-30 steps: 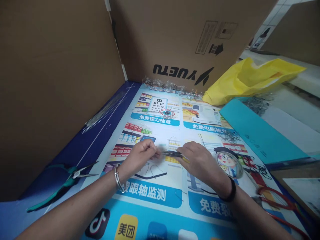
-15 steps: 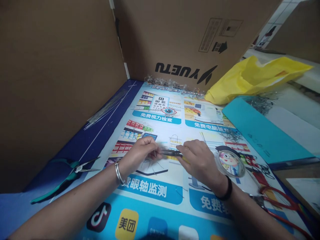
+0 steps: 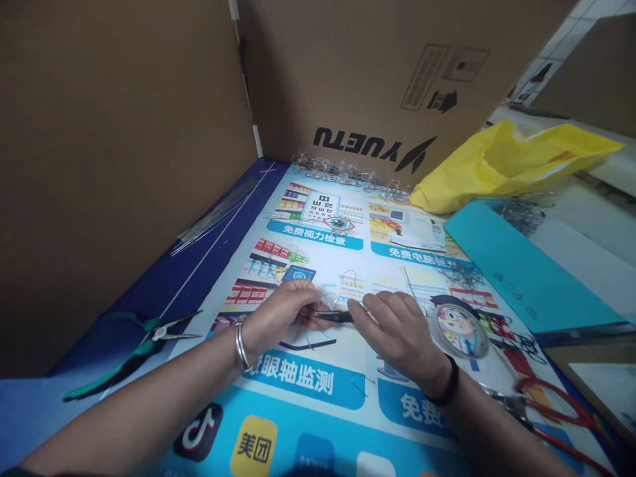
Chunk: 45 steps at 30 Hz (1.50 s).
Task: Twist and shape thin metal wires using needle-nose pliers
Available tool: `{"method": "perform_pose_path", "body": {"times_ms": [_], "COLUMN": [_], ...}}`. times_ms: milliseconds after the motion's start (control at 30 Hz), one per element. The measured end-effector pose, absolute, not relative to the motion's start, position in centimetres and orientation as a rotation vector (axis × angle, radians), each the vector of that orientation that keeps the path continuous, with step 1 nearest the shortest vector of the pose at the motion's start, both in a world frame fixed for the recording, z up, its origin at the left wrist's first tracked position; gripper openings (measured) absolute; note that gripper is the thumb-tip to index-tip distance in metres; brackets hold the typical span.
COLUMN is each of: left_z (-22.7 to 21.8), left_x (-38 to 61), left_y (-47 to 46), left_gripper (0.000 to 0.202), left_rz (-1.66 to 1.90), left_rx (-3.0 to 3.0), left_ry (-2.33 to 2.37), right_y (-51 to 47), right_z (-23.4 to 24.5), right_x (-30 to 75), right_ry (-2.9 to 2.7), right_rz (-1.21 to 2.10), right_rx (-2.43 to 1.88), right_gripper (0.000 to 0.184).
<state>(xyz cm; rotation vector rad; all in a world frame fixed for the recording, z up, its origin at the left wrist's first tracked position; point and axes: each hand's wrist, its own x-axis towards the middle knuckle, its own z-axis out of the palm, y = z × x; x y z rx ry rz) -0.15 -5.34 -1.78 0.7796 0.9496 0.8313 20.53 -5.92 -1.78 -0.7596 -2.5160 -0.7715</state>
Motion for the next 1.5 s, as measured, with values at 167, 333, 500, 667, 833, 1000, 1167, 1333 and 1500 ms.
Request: {"method": "perform_pose_path", "body": {"times_ms": [167,333,500,667,833,1000,1167,1333,1500], "left_z": [-1.5,-1.6,-1.7,-1.6,-1.3,-1.2,-1.3,-1.4,-1.6], "left_x": [0.0,0.1,0.1,0.0,0.2,0.1,-0.5,-0.7,-0.5], "left_y": [-5.4,-5.5,-5.4,-5.4,-5.5,-5.5,-5.6,-5.9,-5.9], "left_gripper": [0.019,0.021,0.023,0.02,0.018,0.016,0.017,0.021,0.018], "left_rz": [0.817,0.814,0.821,0.787,0.784,0.799,0.769,0.605,0.376], "left_rx": [0.747,0.741,0.751,0.799,0.828,1.045,1.687,2.106,2.329], "left_ry": [0.905,0.871,0.884,0.989,1.029,1.13,1.249,1.25,1.27], "right_y": [-5.9,-6.0,-6.2,-6.3,-6.5,-6.7,-6.6,-7.0,-7.0], "right_z": [-1.8,-1.8,-1.6,-1.6,-1.5,-1.3,-1.7,-1.8,-2.3], "right_x": [20.5,20.7,20.6,20.6,20.4,20.0,19.9,19.9,19.7], "right_ry": [-2.517,-2.519,-2.536,-2.546,-2.544,-2.542,-2.617,-2.648,-2.679], "right_rz": [-0.753,-0.739,-0.768,-0.752,-0.765,-0.779,-0.644,-0.417,-0.236], "right_rx": [-0.773,-0.785,-0.783,-0.736,-0.72,-0.782,-0.937,-1.068,-1.122], "right_gripper": [0.014,0.014,0.015,0.016,0.017,0.014,0.011,0.007,0.014]}}
